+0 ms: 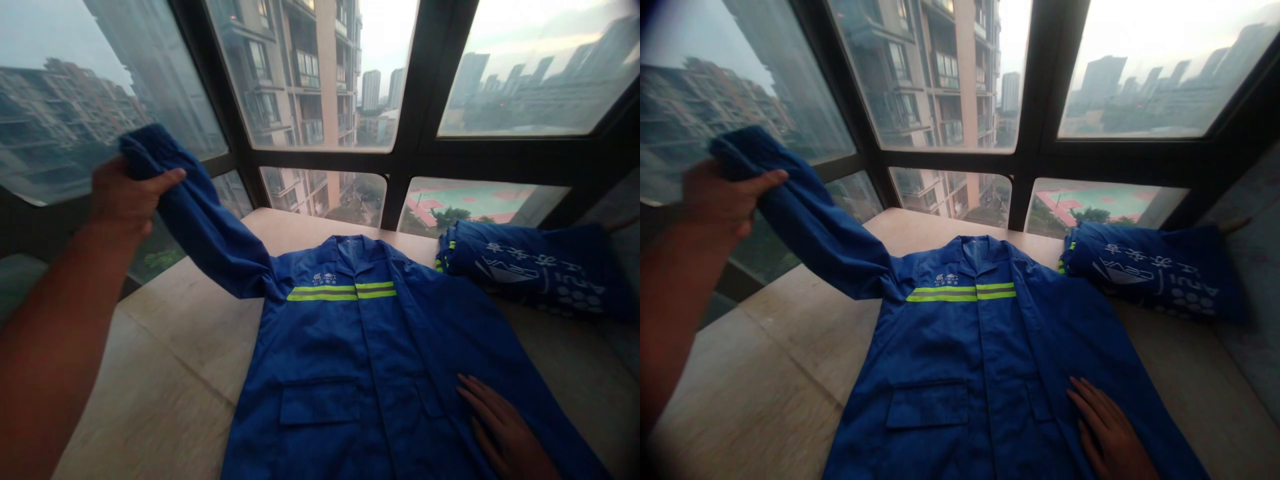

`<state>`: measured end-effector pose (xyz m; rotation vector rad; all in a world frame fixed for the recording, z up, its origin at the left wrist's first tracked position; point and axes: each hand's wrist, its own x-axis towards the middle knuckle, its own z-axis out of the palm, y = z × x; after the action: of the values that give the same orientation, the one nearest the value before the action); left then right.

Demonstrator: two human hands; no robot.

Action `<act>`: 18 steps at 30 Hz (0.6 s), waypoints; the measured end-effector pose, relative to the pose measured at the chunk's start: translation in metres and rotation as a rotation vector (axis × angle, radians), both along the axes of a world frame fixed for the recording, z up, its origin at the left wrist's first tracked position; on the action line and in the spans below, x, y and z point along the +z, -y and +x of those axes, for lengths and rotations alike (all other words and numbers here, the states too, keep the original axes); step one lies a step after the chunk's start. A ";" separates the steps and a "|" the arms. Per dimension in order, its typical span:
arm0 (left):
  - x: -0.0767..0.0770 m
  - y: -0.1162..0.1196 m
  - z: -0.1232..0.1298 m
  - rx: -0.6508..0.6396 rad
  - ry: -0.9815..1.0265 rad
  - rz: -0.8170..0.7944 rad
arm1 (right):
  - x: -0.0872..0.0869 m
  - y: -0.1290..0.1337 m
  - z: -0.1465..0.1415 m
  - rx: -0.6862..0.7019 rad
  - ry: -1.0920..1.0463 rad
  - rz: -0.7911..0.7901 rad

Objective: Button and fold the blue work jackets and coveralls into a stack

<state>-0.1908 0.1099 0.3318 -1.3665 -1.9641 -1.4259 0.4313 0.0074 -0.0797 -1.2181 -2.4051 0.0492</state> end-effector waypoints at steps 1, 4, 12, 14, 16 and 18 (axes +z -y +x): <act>0.001 -0.003 0.015 -0.038 -0.028 -0.017 | 0.002 -0.001 -0.001 -0.014 -0.039 -0.027; -0.012 0.006 0.081 -0.202 -0.142 -0.099 | 0.014 -0.005 -0.014 -0.135 -0.237 -0.199; -0.182 0.096 0.269 -0.996 -0.047 -0.523 | 0.085 -0.029 -0.123 0.017 -0.955 -1.068; -0.223 0.119 0.282 -1.122 -0.143 -0.631 | 0.094 -0.033 -0.141 0.055 -0.988 -1.137; -0.249 0.138 0.278 -1.174 -0.221 -0.667 | 0.098 -0.035 -0.150 0.063 -1.104 -1.287; -0.265 0.152 0.260 -1.137 -0.147 -0.652 | 0.100 -0.036 -0.155 0.040 -1.225 -1.460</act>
<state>0.0693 -0.0422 0.0666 -3.0860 -1.6011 -0.9163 0.2765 0.0437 0.0208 -0.9746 -1.0168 2.0837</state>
